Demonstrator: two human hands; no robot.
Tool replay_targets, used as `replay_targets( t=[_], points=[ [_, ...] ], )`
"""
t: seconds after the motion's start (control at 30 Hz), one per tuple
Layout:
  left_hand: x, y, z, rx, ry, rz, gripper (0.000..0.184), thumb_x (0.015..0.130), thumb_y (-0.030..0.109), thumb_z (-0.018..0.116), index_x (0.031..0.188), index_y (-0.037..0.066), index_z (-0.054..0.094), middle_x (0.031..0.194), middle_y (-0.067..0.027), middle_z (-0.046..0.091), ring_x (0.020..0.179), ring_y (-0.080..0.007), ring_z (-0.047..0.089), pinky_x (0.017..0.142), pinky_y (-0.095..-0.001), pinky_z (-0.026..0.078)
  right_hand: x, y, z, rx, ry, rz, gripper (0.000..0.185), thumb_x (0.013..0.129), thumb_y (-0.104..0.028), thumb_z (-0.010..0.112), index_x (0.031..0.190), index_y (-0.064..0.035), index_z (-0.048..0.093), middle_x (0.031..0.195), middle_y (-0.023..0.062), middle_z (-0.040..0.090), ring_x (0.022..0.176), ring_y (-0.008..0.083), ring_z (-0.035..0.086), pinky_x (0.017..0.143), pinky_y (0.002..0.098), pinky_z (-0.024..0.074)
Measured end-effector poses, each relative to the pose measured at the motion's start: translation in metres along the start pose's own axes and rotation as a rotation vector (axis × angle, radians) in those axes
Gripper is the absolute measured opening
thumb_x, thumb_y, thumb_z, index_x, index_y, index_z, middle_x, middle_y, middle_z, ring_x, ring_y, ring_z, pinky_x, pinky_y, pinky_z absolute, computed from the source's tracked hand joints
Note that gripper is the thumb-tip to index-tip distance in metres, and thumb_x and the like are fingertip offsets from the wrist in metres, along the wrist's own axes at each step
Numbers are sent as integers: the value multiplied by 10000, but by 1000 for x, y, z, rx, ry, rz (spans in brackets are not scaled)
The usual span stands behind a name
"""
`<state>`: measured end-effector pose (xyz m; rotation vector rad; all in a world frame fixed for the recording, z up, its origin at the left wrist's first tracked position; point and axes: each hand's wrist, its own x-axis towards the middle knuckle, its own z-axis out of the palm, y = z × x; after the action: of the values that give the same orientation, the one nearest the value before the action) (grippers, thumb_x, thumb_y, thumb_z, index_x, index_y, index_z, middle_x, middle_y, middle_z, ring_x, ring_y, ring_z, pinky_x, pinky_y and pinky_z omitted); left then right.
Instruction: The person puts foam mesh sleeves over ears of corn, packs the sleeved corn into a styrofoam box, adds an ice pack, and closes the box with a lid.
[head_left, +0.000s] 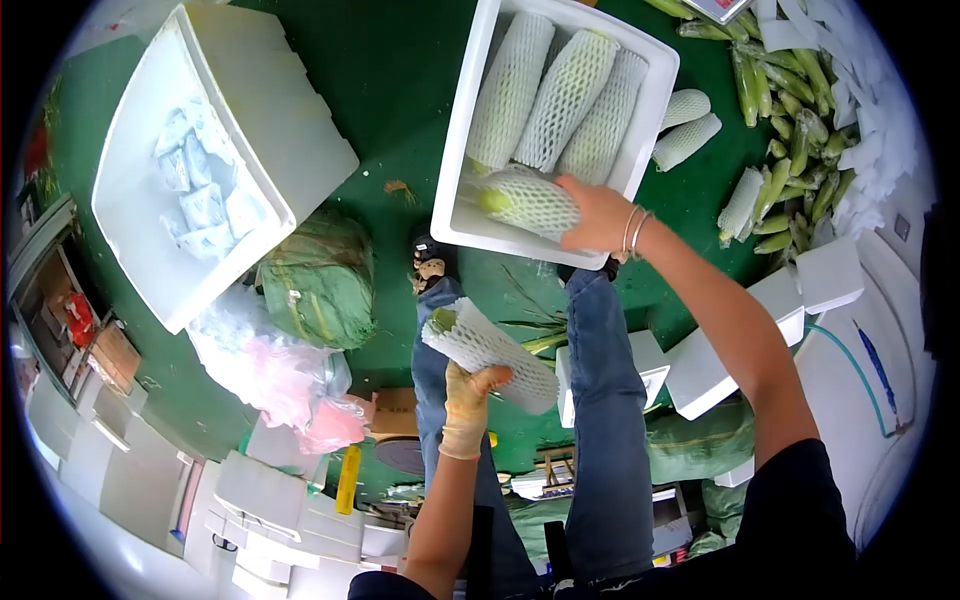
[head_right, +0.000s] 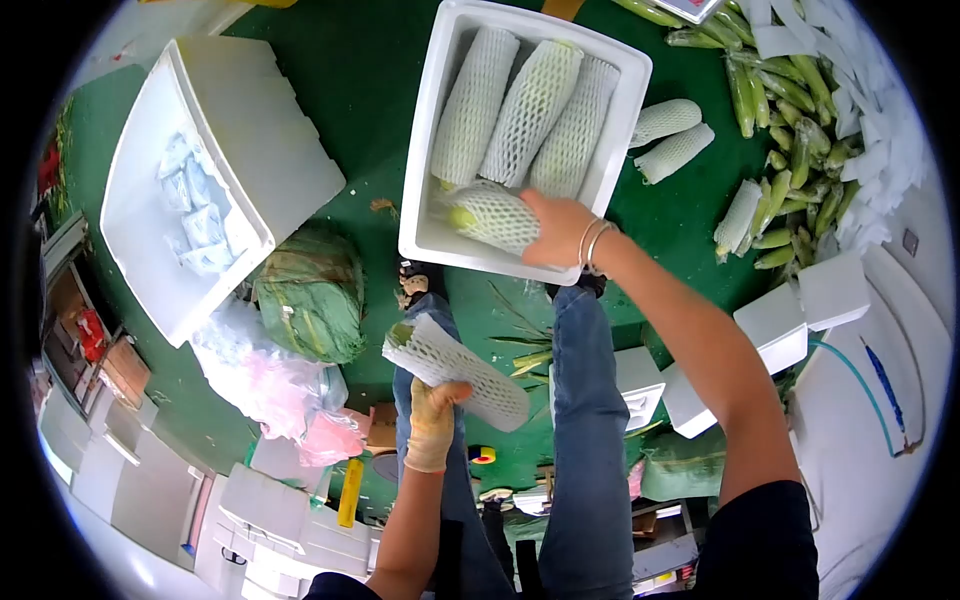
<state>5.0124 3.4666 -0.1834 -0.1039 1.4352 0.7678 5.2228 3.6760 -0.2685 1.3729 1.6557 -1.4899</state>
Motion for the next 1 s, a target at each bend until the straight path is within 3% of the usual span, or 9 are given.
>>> replay_targets(
  t=[0.07, 0.2, 0.3, 0.4, 0.53, 0.7, 0.83, 0.9, 1.0],
  points=[
    [4, -3, -3, -7, 13, -18, 427, 643, 19, 721, 1026, -18, 537, 898, -58, 619, 759, -154, 588, 683, -266, 479, 20, 13, 5, 310, 20, -264, 746, 628, -191, 667, 1266, -36, 313, 1081, 250, 543, 973, 367, 557, 814, 381, 458],
    [9, -12, -2, -39, 4, -26, 421, 648, 24, 720, 1024, -17, 536, 898, -59, 619, 761, -152, 587, 685, -271, 480, 45, 22, 29, 223, -11, -185, 790, 622, -183, 694, 1290, -32, 300, 1147, 225, 515, 1012, 350, 542, 872, 383, 426],
    [5, -9, 1, -46, -53, -62, 421, 646, 26, 723, 1021, -17, 536, 888, -58, 620, 757, -147, 585, 679, -264, 477, 48, 13, 48, -328, 387, -236, 799, 637, -217, 706, 1306, -39, 307, 1201, 192, 489, 1062, 341, 519, 913, 414, 391],
    [3, -7, 3, -33, 0, -49, 423, 637, 18, 727, 1013, -16, 537, 870, -56, 620, 736, -141, 579, 657, -254, 473, 26, -10, 49, -502, 390, -37, 583, 758, -156, 574, 1287, -51, 351, 1153, 164, 499, 1045, 302, 517, 872, 424, 412],
    [4, -1, 8, -39, 14, -36, 463, 619, 18, 738, 1028, -19, 525, 874, -53, 614, 718, -150, 577, 640, -260, 477, 3, -38, 51, -399, 477, -144, 407, 786, -84, 483, 1189, -48, 445, 1023, 147, 497, 926, 306, 519, 769, 385, 456],
    [14, 28, 50, 51, -17, 81, 505, 635, 100, 749, 1062, -16, 506, 890, -57, 609, 755, -154, 582, 679, -268, 480, 39, -1, 72, -434, 634, -152, 434, 765, -49, 493, 1194, -44, 429, 1045, 176, 452, 936, 314, 482, 803, 408, 437],
    [41, 49, 116, 72, -99, 178, 606, 694, 147, 736, 1174, -12, 402, 1000, -93, 570, 858, -186, 579, 745, -305, 492, -72, 7, 47, 512, 594, -405, 585, 764, -15, 615, 1278, -17, 334, 1203, 196, 435, 1087, 319, 474, 914, 400, 400],
    [55, 40, 170, 97, -183, 48, 587, 713, 112, 716, 1186, -13, 391, 998, -95, 563, 872, -201, 575, 760, -323, 499, -125, 38, 48, 1154, 231, -320, 713, 748, -175, 694, 1300, 6, 280, 1253, 196, 430, 1177, 267, 436, 984, 359, 352],
    [71, -37, 228, 216, -507, 48, 574, 746, 176, 720, 1193, 26, 393, 1084, -73, 529, 996, -174, 526, 868, -285, 438, -142, 100, 66, 1130, 609, -178, 769, 724, -156, 709, 1316, -7, 242, 1232, 166, 468, 1128, 227, 481, 993, 347, 346]
  ],
)
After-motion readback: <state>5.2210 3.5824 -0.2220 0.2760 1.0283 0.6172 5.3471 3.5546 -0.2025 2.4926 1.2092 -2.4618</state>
